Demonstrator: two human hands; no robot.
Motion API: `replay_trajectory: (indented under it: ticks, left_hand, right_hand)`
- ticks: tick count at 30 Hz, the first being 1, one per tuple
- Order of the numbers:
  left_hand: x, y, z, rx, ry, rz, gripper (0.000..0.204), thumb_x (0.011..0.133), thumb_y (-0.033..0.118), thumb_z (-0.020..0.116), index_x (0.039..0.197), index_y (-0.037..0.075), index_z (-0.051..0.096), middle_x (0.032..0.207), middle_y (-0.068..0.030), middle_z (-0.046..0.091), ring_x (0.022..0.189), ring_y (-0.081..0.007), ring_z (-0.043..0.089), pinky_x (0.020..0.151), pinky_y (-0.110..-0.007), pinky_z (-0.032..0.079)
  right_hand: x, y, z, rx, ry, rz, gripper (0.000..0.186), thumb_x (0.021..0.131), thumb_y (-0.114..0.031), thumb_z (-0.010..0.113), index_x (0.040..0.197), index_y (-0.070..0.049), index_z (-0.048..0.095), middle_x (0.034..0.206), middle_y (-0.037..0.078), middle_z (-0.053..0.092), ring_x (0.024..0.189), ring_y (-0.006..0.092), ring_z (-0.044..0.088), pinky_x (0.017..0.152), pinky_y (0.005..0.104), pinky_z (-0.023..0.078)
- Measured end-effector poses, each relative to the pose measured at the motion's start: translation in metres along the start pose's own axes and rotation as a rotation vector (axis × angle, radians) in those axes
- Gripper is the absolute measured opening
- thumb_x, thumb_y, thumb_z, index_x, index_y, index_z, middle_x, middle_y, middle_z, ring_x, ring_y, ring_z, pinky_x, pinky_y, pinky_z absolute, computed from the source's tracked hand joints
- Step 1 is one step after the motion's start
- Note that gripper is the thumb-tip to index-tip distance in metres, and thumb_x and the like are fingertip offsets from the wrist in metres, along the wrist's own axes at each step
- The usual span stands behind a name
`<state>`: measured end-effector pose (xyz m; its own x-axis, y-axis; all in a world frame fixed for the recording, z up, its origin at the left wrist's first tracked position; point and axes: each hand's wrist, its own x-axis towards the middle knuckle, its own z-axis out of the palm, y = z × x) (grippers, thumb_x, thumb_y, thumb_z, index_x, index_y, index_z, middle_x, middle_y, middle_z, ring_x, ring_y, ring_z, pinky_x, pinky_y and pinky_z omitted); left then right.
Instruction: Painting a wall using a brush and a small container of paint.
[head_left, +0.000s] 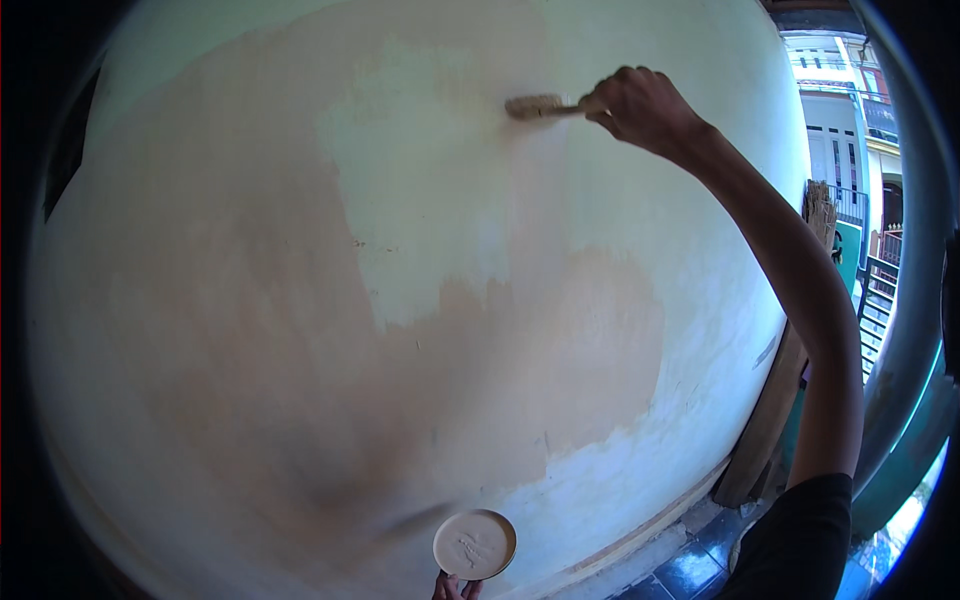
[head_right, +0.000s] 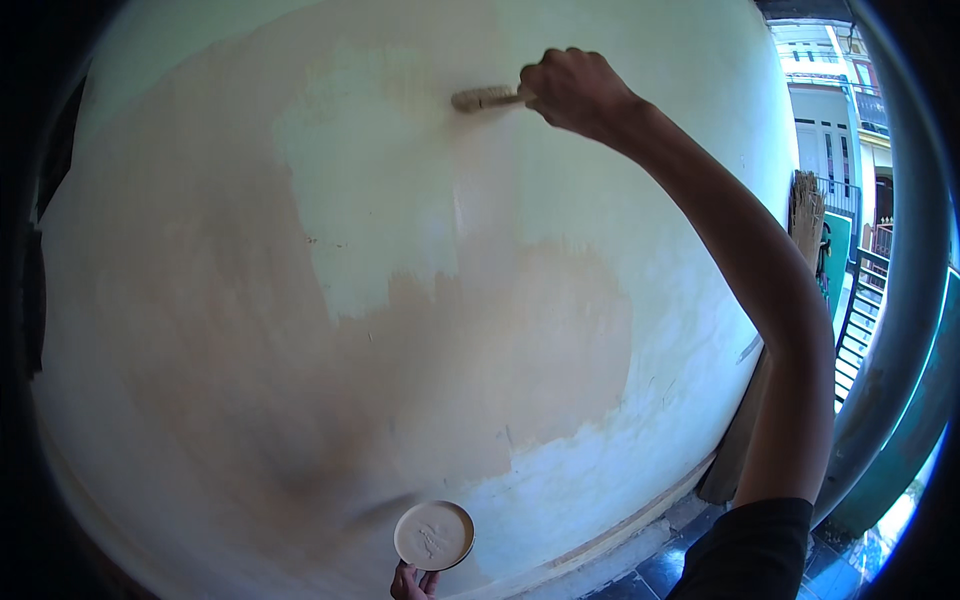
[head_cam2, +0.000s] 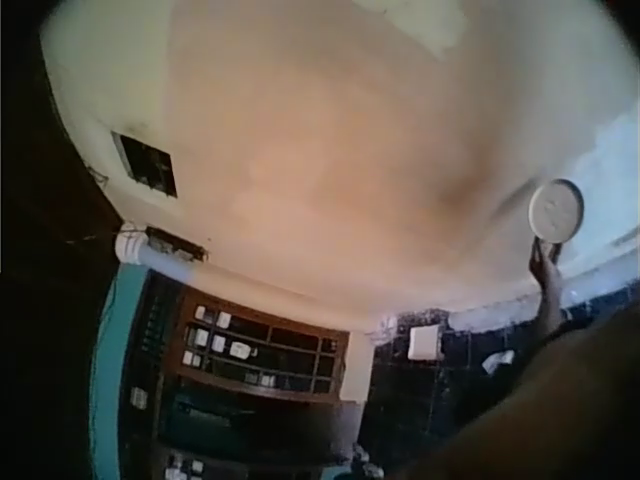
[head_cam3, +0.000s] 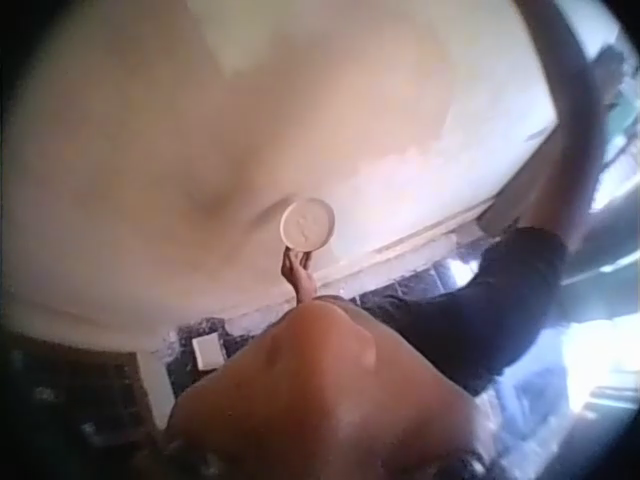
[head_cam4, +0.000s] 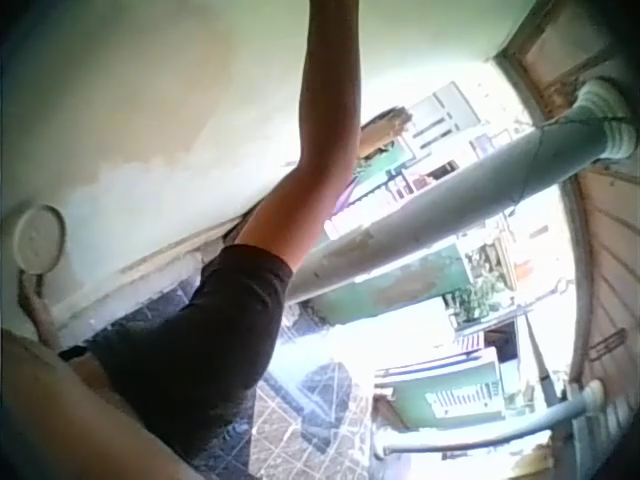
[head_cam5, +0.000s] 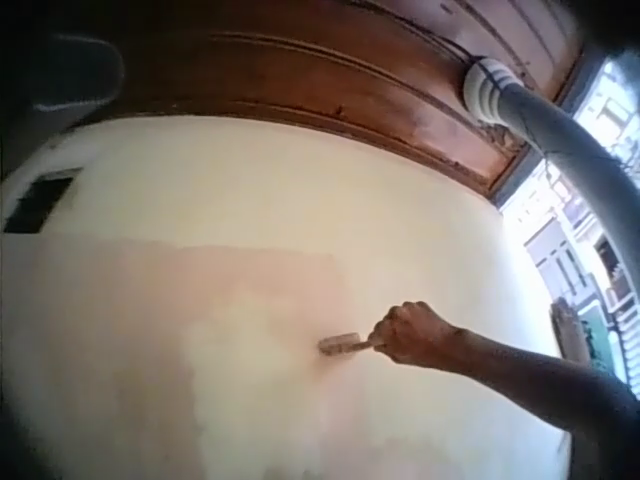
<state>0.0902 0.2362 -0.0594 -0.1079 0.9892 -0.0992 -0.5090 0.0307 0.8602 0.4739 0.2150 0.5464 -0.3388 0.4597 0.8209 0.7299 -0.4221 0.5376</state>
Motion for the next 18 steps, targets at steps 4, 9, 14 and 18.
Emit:
replay_trajectory:
  ticks: [4, 9, 14, 18]
  left_hand:
    - [-0.006, 0.022, 0.017, 0.041, -0.040, -0.002, 0.043, 0.092, 0.029, 0.057, 0.126, 0.003, 0.053, 0.117, -0.0122, 0.058, 0.097, -0.0271, 0.063, 0.080, -0.033, 0.055]
    - [0.005, 0.004, 0.019, 0.016, -0.013, 0.021, 0.042, 0.092, 0.028, 0.056, 0.125, 0.003, 0.053, 0.118, -0.0128, 0.058, 0.097, -0.0278, 0.063, 0.079, -0.035, 0.057]
    - [0.004, 0.004, 0.013, -0.019, -0.056, -0.035, 0.041, 0.092, 0.027, 0.055, 0.125, 0.003, 0.053, 0.118, -0.0139, 0.058, 0.098, -0.0298, 0.063, 0.080, -0.037, 0.058]
    - [-0.001, 0.017, 0.011, 0.052, -0.047, 0.004, 0.041, 0.092, 0.027, 0.056, 0.125, 0.002, 0.053, 0.117, -0.0140, 0.058, 0.097, -0.0305, 0.063, 0.080, -0.036, 0.057]
  right_hand:
    - [-0.022, 0.009, -0.038, -0.012, -0.003, 0.012, 0.011, 0.079, -0.014, 0.071, 0.090, -0.015, 0.072, 0.084, 0.005, 0.069, 0.082, 0.0256, 0.066, 0.069, 0.0394, 0.055]
    - [0.080, 0.049, -0.036, -0.033, 0.295, 0.092, 0.010, 0.078, -0.017, 0.063, 0.082, -0.007, 0.064, 0.079, 0.015, 0.065, 0.074, 0.0331, 0.063, 0.061, 0.0444, 0.052]
    - [-0.023, 0.001, 0.007, 0.110, 0.051, 0.119, 0.011, 0.077, -0.016, 0.073, 0.088, -0.015, 0.073, 0.083, 0.006, 0.069, 0.075, 0.0275, 0.065, 0.071, 0.0408, 0.055]
    - [-0.068, -0.019, -0.017, 0.188, -0.121, 0.149, 0.009, 0.077, -0.017, 0.072, 0.085, -0.018, 0.074, 0.080, 0.004, 0.070, 0.076, 0.0252, 0.067, 0.072, 0.0382, 0.055]
